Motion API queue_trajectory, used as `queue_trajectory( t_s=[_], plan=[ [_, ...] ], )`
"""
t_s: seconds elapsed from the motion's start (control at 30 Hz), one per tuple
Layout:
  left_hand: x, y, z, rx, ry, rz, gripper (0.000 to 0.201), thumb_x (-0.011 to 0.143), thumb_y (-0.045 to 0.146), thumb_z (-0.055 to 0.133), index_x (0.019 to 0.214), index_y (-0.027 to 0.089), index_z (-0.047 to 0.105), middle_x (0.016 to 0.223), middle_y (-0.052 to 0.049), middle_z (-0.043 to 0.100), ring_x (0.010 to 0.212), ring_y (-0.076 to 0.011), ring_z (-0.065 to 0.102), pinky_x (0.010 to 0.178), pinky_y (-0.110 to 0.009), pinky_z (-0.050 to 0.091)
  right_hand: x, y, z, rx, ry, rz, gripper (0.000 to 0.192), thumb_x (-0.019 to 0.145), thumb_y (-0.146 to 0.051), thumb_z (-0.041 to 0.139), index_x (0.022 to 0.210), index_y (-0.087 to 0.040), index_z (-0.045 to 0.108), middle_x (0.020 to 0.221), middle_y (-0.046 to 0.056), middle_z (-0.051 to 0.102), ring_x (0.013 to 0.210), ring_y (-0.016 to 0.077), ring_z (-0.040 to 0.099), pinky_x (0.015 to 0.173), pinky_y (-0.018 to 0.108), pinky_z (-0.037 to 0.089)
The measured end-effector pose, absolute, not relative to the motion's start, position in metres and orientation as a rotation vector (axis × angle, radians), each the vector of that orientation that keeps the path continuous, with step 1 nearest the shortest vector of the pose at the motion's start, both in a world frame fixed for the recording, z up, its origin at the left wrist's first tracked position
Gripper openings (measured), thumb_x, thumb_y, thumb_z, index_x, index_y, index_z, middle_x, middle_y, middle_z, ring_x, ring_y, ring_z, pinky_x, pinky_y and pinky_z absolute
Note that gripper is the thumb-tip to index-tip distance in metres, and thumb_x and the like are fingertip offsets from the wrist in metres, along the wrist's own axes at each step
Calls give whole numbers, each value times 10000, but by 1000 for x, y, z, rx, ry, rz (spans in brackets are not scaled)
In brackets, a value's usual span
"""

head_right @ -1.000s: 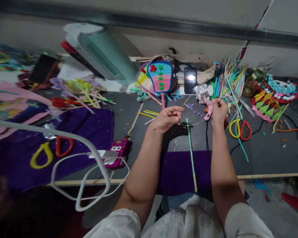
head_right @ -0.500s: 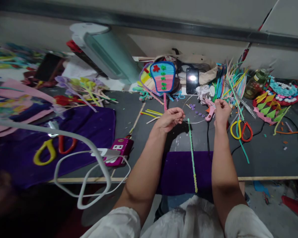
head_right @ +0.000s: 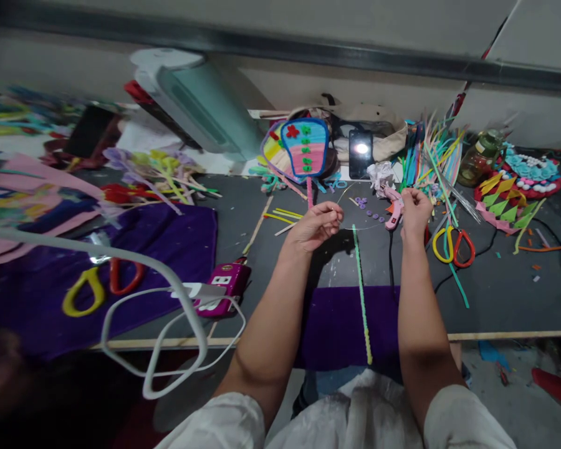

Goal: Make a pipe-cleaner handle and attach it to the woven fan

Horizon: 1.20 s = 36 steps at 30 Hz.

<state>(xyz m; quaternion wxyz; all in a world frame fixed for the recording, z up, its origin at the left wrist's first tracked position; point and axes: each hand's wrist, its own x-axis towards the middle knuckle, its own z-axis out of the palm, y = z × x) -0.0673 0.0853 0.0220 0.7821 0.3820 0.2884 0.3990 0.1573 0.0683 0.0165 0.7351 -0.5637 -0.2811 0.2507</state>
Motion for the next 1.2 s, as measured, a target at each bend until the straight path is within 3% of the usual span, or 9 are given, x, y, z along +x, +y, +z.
queue_trajectory(
  t_s=[0.73, 1.2],
  plan=[
    [-68, 87, 20, 828, 756, 810, 366, 549, 296, 874, 793, 129, 659, 667, -11, 664, 549, -89, 606, 494, -178, 492, 159, 69, 15, -1240, -639, 541, 303, 700, -462, 683, 757, -176, 599, 627, -53, 489, 499, 63, 370, 443, 210, 308],
    [-78, 86, 13, 967, 978, 840, 408, 529, 340, 886, 807, 114, 690, 698, -53, 690, 608, -135, 656, 555, -216, 524, 154, 68, 23, -1248, -700, 592, 232, 683, -385, 647, 729, -160, 610, 617, -48, 516, 525, 74, 377, 500, 217, 325]
  ],
)
